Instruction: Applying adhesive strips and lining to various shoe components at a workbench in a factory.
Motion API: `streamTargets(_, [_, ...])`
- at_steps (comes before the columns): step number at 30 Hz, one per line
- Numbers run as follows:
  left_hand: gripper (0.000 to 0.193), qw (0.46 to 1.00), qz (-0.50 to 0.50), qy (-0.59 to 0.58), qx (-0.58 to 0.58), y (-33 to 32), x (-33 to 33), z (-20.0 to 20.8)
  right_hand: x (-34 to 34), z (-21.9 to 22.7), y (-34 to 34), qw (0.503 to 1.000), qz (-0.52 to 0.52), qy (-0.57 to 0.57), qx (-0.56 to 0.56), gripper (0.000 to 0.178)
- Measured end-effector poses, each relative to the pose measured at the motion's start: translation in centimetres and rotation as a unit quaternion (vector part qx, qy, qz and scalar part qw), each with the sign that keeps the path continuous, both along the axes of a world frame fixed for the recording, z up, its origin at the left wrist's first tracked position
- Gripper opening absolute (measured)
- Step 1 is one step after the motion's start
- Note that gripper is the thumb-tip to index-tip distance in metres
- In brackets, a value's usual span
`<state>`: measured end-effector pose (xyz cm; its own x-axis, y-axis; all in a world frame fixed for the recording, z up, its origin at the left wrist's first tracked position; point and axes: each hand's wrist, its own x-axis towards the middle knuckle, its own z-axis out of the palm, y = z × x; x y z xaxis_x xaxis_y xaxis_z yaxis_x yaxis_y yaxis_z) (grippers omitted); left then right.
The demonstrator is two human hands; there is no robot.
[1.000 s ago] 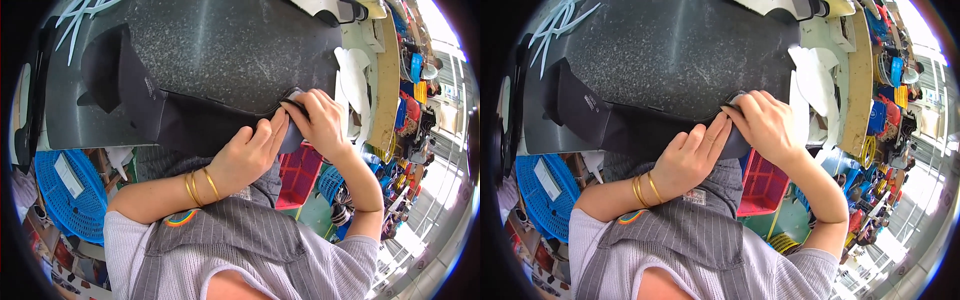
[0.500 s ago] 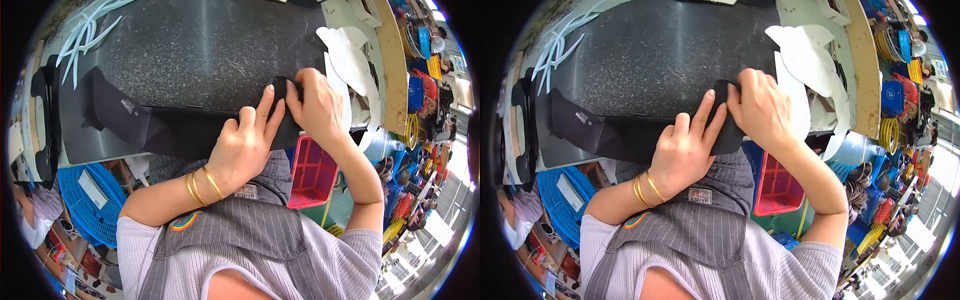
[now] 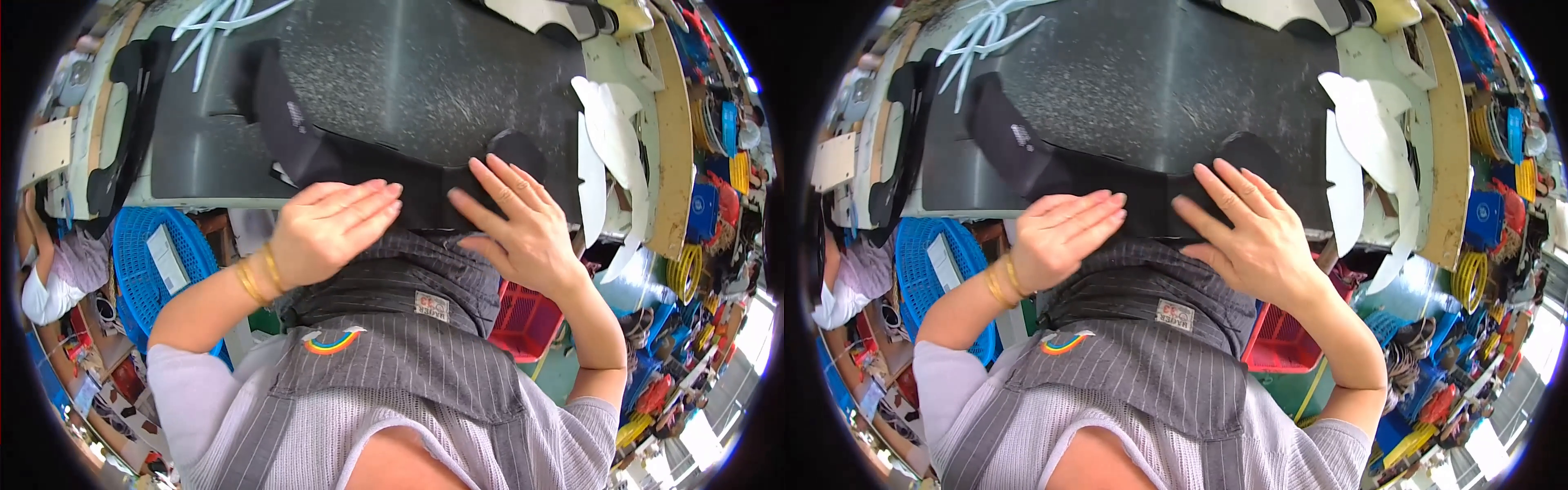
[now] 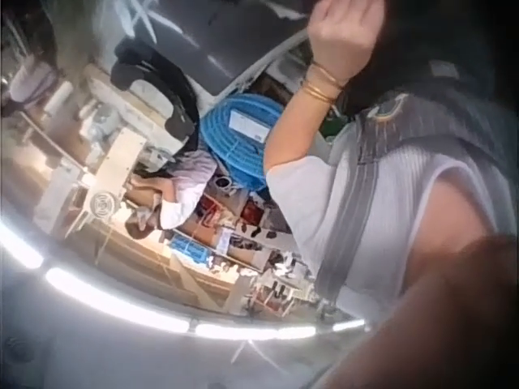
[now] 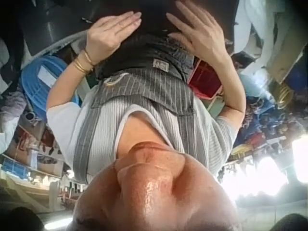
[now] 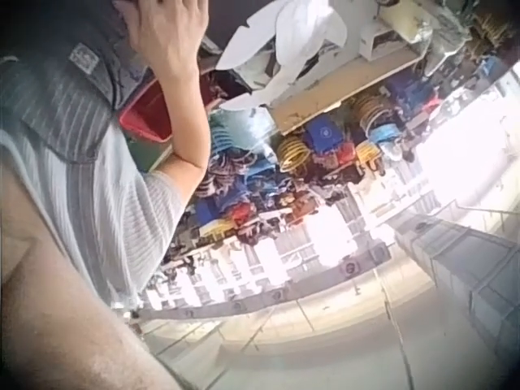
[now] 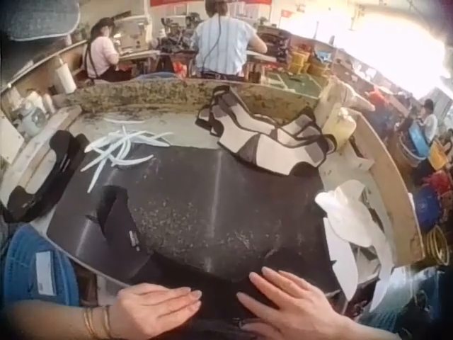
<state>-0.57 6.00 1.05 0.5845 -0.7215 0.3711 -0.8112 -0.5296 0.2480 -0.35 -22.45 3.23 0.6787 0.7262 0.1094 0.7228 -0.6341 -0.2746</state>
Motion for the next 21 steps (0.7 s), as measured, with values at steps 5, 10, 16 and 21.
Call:
streamTargets(5, [0.020, 0.989, 0.139, 0.006, -0.058, -4.6, -3.8, -1.6, 1.6, 0.7, 7.8, 0.972, 0.036, 0.092, 0.212, 0.056])
streamTargets(10, [0.028, 0.990, -0.002, -0.113, -0.083, 4.1, -4.6, 0.1, 1.0, -0.8, 10.2, 0.987, -0.001, 0.038, 0.158, 0.057])
streamTargets(16, [0.027, 0.986, 0.151, -0.040, -0.057, 5.8, 0.5, 0.4, 0.4, -1.0, 14.0, 0.988, -0.075, -0.124, 0.061, 0.041])
streamTargets(21, [0.027, 0.952, 0.256, 0.006, -0.168, 4.9, 0.5, -1.6, 2.5, -0.6, 14.0, 0.970, -0.148, 0.037, 0.187, 0.020])
